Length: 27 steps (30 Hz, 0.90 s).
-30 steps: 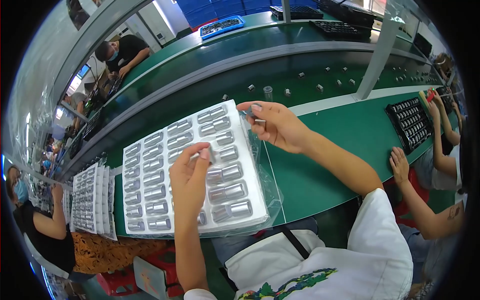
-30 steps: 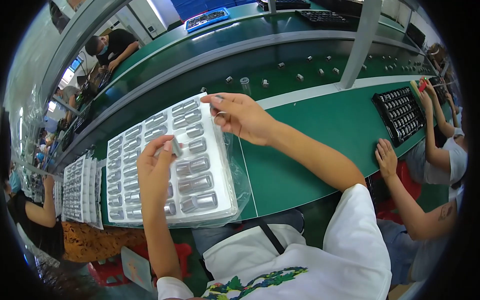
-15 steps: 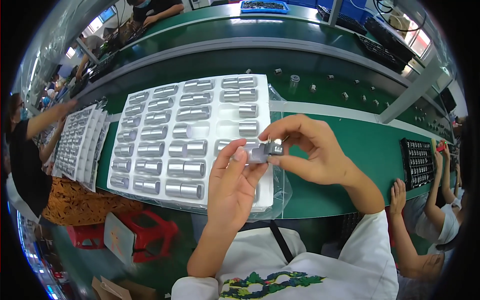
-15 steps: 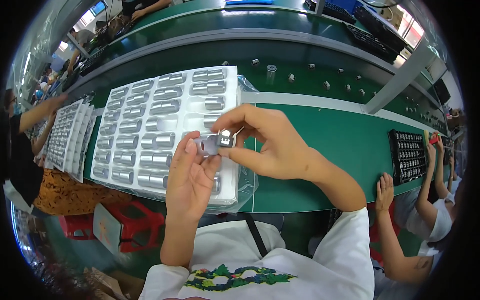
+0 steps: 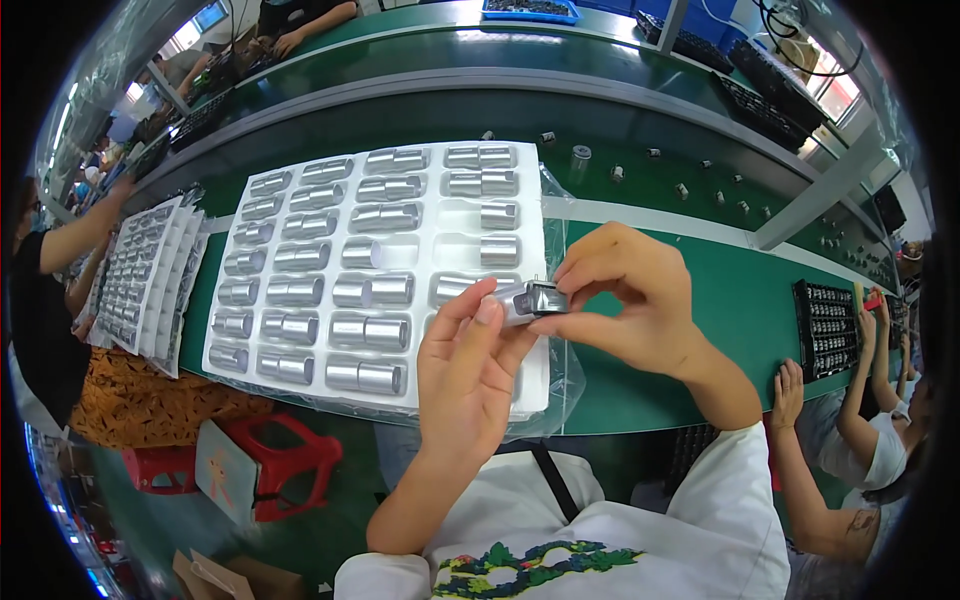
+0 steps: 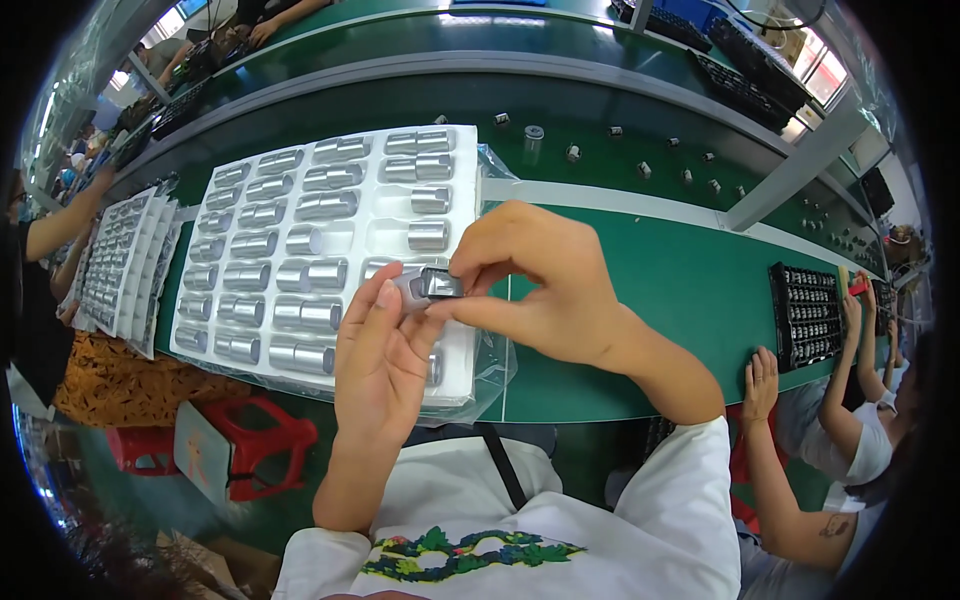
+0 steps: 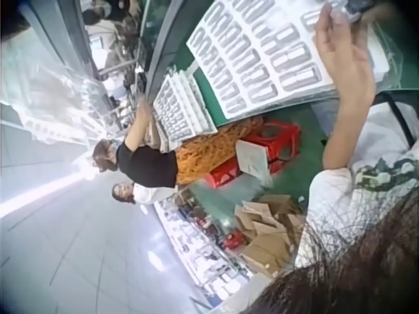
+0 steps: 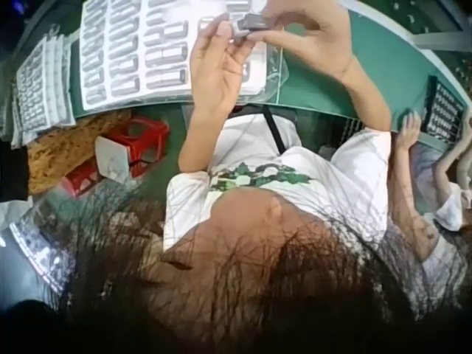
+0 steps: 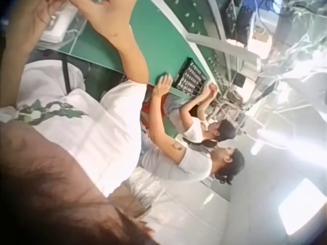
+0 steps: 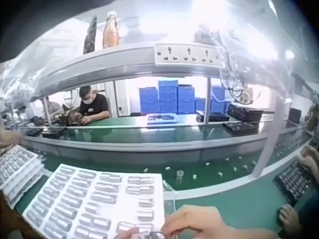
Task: The person assembles small metal components into a plastic tray by hand, taking them from a cardboard box and placing them into the tray.
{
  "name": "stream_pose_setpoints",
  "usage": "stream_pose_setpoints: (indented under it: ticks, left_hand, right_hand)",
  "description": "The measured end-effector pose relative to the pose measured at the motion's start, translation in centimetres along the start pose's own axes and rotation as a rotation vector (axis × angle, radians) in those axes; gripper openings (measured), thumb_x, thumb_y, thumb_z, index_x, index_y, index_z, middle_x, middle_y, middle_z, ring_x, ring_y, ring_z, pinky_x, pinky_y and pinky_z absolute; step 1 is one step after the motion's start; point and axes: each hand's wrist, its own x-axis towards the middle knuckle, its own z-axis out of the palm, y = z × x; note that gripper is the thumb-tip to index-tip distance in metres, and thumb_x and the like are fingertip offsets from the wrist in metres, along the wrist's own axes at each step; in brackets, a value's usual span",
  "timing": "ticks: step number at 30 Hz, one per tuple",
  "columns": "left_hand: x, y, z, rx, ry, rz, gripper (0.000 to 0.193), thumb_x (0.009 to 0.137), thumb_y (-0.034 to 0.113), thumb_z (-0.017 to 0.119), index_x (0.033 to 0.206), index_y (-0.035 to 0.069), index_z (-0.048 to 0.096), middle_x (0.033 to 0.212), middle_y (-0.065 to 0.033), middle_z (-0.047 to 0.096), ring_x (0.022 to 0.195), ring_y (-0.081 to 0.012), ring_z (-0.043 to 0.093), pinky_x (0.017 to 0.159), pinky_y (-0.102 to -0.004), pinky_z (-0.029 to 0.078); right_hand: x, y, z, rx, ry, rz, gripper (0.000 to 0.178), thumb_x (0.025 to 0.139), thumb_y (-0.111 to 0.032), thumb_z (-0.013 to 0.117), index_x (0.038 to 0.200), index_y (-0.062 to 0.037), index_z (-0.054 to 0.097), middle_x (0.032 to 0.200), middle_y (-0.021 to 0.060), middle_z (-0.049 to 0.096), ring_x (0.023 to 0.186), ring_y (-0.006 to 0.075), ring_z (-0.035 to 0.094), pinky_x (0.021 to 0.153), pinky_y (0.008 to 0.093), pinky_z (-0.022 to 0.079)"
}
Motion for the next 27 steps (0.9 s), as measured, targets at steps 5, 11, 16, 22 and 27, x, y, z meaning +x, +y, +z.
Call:
stream_pose_setpoints:
  ticks: [5, 11, 16, 22, 27]
  left_hand:
    - [-0.1, 0.5, 0.1, -0.030, 0.043, -0.048, 0.027, 0.102, 0.010, 0.056, 0.127, -0.001, 0.055, 0.117, -0.0153, 0.064, 0.110, -0.0250, 0.066, 0.101, -0.0412, 0.054]
    - [-0.1, 0.3, -0.3, -0.014, 0.003, -0.004, 0.028, 0.102, 0.011, 0.055, 0.127, -0.001, 0.055, 0.117, -0.0155, 0.064, 0.109, -0.0239, 0.066, 0.100, -0.0399, 0.054]
    - [-0.5, 0.0, -0.1, 0.042, 0.021, 0.014, 0.027, 0.102, 0.009, 0.055, 0.126, -0.001, 0.056, 0.116, -0.0153, 0.064, 0.108, -0.0232, 0.066, 0.099, -0.0394, 0.055]
    - [-0.4, -0.5, 0.2, 0.050, 0.035, 0.073, 0.026, 0.102, 0.009, 0.055, 0.126, -0.003, 0.056, 0.117, -0.0157, 0.063, 0.109, -0.0242, 0.065, 0.099, -0.0409, 0.056]
    - [-0.4, -0.7, 0.3, 0.041, 0.040, 0.116, 0.027, 0.101, 0.007, 0.055, 0.126, -0.003, 0.055, 0.119, -0.0165, 0.063, 0.109, -0.0247, 0.065, 0.099, -0.0416, 0.056]
  right_hand:
    - [0.2, -0.5, -0.1, 0.389, 0.085, 0.213, 0.035, 0.072, -0.001, 0.086, 0.101, 0.0009, 0.069, 0.099, 0.0142, 0.071, 0.083, 0.0190, 0.069, 0.067, 0.0261, 0.057]
    - [0.6, 0.7, 0.4, -0.474, -0.039, -0.417, 0.046, 0.073, -0.015, 0.084, 0.112, 0.0010, 0.068, 0.100, 0.0134, 0.070, 0.087, 0.0308, 0.067, 0.074, 0.0365, 0.054]
    - [0.5, 0.1, 0.0, -0.567, -0.142, -0.420, 0.042, 0.079, -0.015, 0.078, 0.114, 0.0039, 0.065, 0.100, 0.0152, 0.068, 0.083, 0.0305, 0.065, 0.071, 0.0379, 0.054]
    - [0.6, 0.2, -0.4, -0.585, -0.171, -0.454, 0.041, 0.081, -0.014, 0.076, 0.113, 0.0066, 0.064, 0.094, 0.0154, 0.064, 0.079, 0.0306, 0.063, 0.068, 0.0378, 0.052]
    - [0.2, 0.7, 0.0, -0.573, -0.140, -0.513, 0.043, 0.079, -0.012, 0.077, 0.115, 0.0073, 0.062, 0.095, 0.0161, 0.063, 0.081, 0.0313, 0.062, 0.068, 0.0376, 0.052]
